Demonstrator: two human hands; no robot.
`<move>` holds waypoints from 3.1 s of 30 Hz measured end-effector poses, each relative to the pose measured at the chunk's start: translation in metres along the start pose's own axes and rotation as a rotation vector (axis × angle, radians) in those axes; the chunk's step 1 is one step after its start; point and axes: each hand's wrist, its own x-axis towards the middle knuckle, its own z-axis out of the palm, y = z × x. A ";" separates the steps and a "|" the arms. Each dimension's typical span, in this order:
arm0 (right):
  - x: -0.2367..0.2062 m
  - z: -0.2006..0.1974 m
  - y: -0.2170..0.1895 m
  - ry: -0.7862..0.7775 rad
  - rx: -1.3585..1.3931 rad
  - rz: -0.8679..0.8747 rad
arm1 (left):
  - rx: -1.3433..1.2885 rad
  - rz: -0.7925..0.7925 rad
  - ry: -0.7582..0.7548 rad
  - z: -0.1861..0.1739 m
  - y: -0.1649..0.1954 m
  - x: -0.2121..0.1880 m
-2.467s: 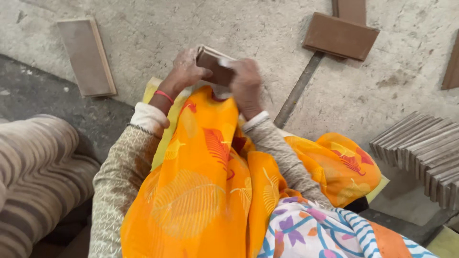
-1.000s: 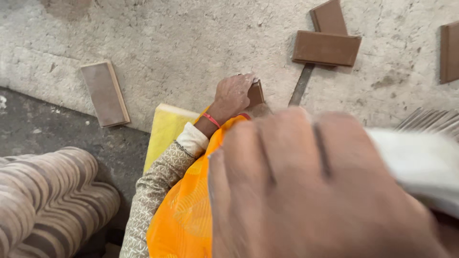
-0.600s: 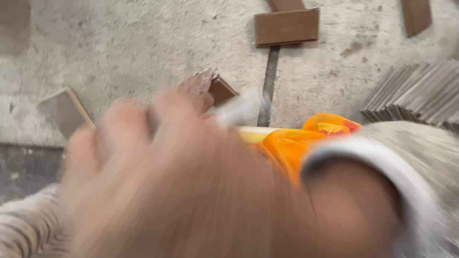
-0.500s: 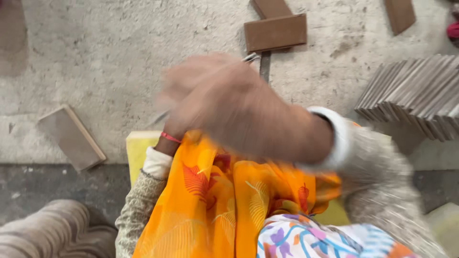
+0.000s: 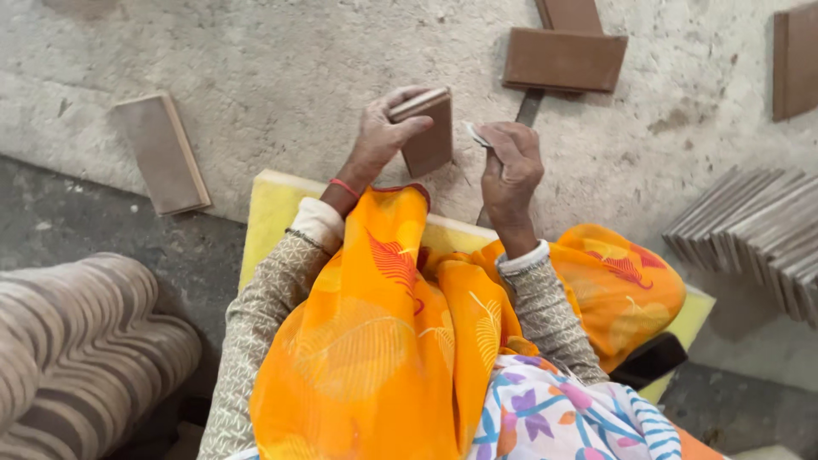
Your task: The person sits on a low foam block and repeatedly sands the edges and faces of small rectangular tiles using a sanding block. They pick up tiles from the floor, sand them, and place them back down or into a nearby stack.
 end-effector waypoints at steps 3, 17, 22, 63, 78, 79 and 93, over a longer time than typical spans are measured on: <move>0.017 0.014 -0.004 -0.014 -0.044 -0.146 | -0.015 -0.050 -0.057 0.013 0.008 -0.004; 0.008 0.038 0.026 -0.029 -0.050 -0.237 | 0.418 0.109 0.035 0.027 -0.002 0.000; 0.010 0.054 0.035 -0.057 -0.082 -0.219 | 0.479 0.119 -0.014 0.029 -0.024 0.012; 0.008 -0.009 -0.007 -0.071 0.111 -0.120 | 0.630 0.235 -0.283 0.052 -0.040 0.003; -0.005 -0.007 0.014 0.009 0.098 -0.114 | 0.780 0.484 -0.280 0.070 -0.024 0.004; -0.005 -0.008 0.018 -0.002 0.058 -0.017 | 0.655 0.282 -0.245 0.067 -0.020 0.003; 0.002 -0.006 0.006 -0.070 0.097 -0.121 | 0.792 0.243 -0.304 0.047 -0.045 0.003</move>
